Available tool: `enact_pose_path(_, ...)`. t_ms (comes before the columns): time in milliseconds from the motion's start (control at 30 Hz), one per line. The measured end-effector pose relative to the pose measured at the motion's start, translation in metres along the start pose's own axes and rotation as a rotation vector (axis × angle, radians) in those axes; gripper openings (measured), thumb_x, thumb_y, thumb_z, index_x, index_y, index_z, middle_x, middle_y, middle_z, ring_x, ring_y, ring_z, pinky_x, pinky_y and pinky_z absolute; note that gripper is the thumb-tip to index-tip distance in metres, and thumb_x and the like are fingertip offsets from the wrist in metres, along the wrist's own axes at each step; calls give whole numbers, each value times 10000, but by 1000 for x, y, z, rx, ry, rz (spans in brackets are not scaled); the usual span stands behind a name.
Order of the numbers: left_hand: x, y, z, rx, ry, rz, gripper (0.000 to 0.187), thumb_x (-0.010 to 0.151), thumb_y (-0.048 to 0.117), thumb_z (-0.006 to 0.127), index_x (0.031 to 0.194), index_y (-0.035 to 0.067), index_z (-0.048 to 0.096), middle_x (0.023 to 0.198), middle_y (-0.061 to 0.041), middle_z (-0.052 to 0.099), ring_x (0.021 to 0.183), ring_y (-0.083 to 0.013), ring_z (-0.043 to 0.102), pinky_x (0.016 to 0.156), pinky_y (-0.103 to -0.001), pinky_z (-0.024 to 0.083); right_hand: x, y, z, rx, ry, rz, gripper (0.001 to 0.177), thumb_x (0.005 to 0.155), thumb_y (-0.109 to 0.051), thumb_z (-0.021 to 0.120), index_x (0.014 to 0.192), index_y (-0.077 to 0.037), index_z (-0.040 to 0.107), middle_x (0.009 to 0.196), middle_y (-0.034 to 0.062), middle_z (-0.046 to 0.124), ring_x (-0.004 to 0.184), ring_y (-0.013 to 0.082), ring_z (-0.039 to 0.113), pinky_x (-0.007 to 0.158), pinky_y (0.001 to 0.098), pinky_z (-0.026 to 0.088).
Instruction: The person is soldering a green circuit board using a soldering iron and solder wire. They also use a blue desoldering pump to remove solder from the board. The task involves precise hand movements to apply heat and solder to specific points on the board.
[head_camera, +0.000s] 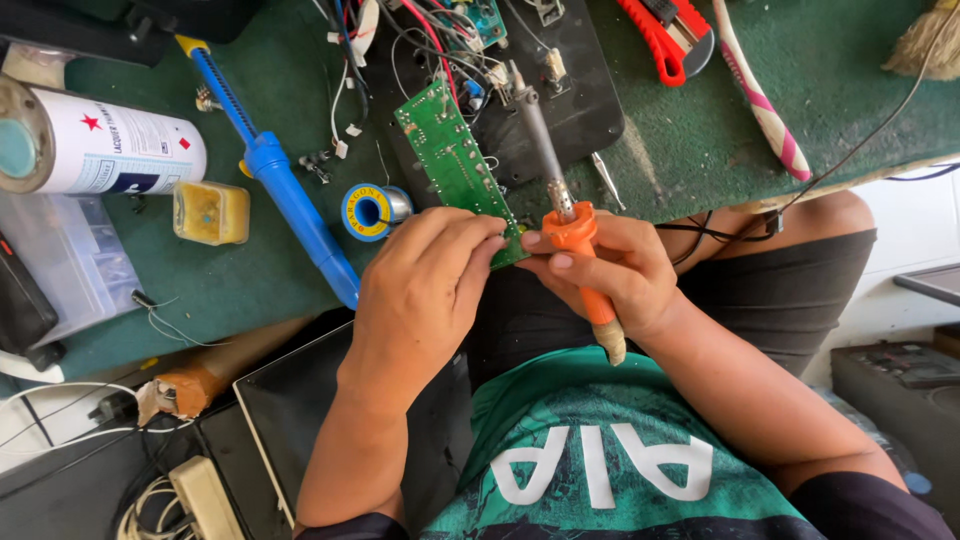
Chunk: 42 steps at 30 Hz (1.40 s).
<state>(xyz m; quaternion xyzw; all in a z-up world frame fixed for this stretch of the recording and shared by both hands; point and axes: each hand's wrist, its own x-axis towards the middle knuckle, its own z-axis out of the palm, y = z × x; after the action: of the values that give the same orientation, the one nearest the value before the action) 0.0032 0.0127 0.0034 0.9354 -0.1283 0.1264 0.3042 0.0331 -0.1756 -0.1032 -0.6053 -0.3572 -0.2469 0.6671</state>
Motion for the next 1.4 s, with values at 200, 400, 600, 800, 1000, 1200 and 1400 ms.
enact_pose_path(200, -8, -2, 12, 39, 61, 12, 137, 1067, 39, 670, 1161, 72, 764, 1011, -91, 704, 911, -297, 739, 810, -379, 646, 1, 1, -6, -162, -52, -10, 396, 805, 153, 909, 1092, 41, 661, 1096, 250, 729, 958, 378, 789, 783, 425, 673)
enact_pose_path(400, -18, 1, 26, 203, 122, 100, 135, 1109, 105, 603, 1160, 104, 727, 1042, -60, 673, 959, -259, 733, 813, -339, 641, -12, 5, -8, -167, -92, -40, 426, 785, 127, 926, 1103, 6, 670, 1109, 243, 706, 963, 380, 773, 794, 433, 667)
enact_pose_path(600, -10, -3, 11, 37, 275, 30, 128, 1048, 114, 690, 1147, 151, 763, 1066, -22, 738, 953, -232, 760, 837, -332, 670, 2, 2, -14, -309, -101, -60, 451, 818, 54, 959, 1127, -31, 641, 1073, 150, 775, 983, 297, 763, 882, 382, 636)
enact_pose_path(800, -18, -39, -49, 65, 302, -195, 93, 1011, -3, 718, 1070, 70, 720, 1013, -84, 753, 806, -220, 691, 765, -362, 603, -2, 3, -19, -385, -173, -86, 711, 823, -102, 1050, 1246, -149, 481, 1101, 99, 781, 1034, 246, 792, 928, 408, 695)
enact_pose_path(1000, -27, -97, -51, 347, 164, -244, 91, 1021, 72, 811, 1071, 134, 767, 919, -44, 764, 884, -309, 674, 700, -468, 516, -8, 5, -23, -348, -162, -66, 668, 820, -69, 1014, 1226, -163, 493, 1083, 150, 762, 1011, 309, 802, 901, 430, 700)
enact_pose_path(1200, -26, -90, -49, 349, 160, -121, 267, 998, -79, 696, 1202, 74, 775, 1243, -81, 801, 1007, -327, 671, 878, -430, 528, -10, 3, -34, -337, -180, -68, 714, 835, -8, 983, 1309, -188, 480, 1205, 182, 599, 947, 332, 813, 933, 485, 710)
enact_pose_path(1400, -32, -59, -55, 226, 68, -70, 530, 932, 107, 755, 1432, 0, 619, 1342, -162, 699, 1164, -365, 655, 1014, -488, 497, -13, -1, -47, -364, -99, -92, 768, 788, -4, 987, 1344, -209, 498, 1270, 194, 548, 882, 335, 803, 900, 452, 683)
